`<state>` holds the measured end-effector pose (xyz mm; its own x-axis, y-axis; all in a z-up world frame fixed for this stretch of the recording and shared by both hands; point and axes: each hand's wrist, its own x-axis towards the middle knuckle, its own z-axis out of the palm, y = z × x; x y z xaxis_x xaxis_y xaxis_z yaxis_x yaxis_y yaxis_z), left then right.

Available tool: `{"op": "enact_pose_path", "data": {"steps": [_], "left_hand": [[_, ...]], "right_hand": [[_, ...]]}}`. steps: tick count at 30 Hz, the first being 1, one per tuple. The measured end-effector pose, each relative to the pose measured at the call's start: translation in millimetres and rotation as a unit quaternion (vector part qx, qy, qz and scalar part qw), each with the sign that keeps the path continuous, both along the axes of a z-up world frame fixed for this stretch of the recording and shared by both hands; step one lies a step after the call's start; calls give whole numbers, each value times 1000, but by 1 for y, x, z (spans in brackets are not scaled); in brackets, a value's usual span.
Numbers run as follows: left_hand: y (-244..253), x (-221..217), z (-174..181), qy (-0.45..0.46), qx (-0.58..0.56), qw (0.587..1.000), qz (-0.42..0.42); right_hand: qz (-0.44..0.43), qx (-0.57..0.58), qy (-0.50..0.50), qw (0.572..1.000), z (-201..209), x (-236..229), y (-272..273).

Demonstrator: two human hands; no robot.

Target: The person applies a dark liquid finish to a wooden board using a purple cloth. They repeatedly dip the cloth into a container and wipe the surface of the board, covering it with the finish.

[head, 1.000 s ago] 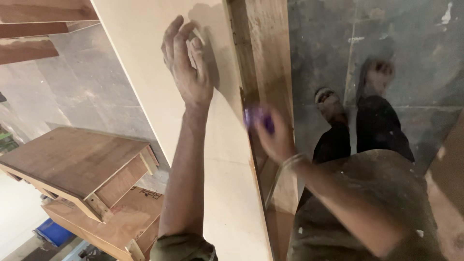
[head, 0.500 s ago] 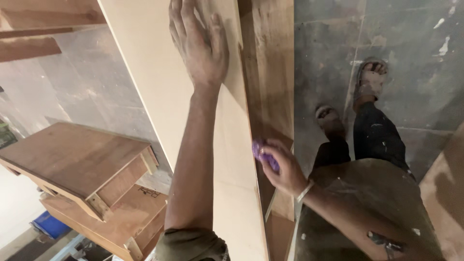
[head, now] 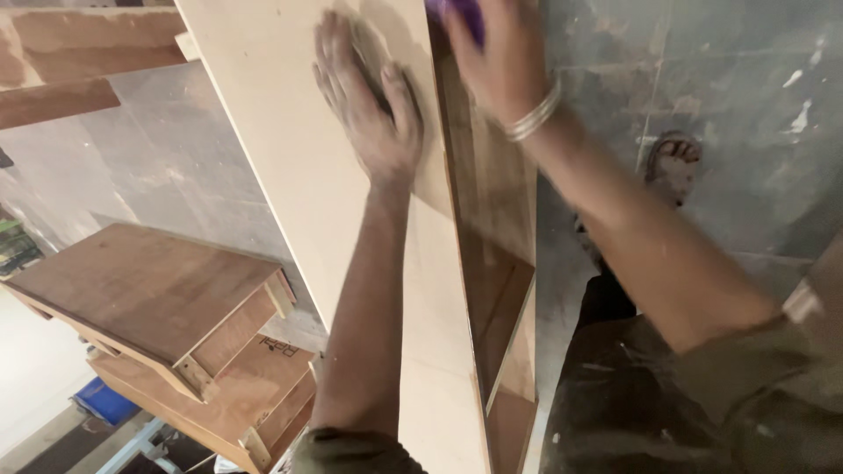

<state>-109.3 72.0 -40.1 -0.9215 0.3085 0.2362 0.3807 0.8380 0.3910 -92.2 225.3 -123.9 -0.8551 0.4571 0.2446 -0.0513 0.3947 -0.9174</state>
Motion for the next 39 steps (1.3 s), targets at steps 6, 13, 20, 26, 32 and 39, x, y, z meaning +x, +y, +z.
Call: {"op": "enact_pose_path", "data": {"steps": [6,13,20,26,32,39], "left_hand": [[13,-3,16,-28,-31,999,23],[14,-4,19,-39,-43,998,31],[16,-7,27,-44,-36,998,26],[17,-3,28,-54,-53,997,29],[15,-1,27,-87,-64,993,47],[17,-3,32,-85,-55,994,50]], "right_hand": [[117,-100,-50,987,67,149,-38],[32,-144,-5,989,55,-1,2],[36,-57,-25,997,81,-2,16],[49,-12,-79,996,74,-16,30],[263,-340,-155,889,60,-156,105],[536,-251,-382,710,70,-205,97]]}}
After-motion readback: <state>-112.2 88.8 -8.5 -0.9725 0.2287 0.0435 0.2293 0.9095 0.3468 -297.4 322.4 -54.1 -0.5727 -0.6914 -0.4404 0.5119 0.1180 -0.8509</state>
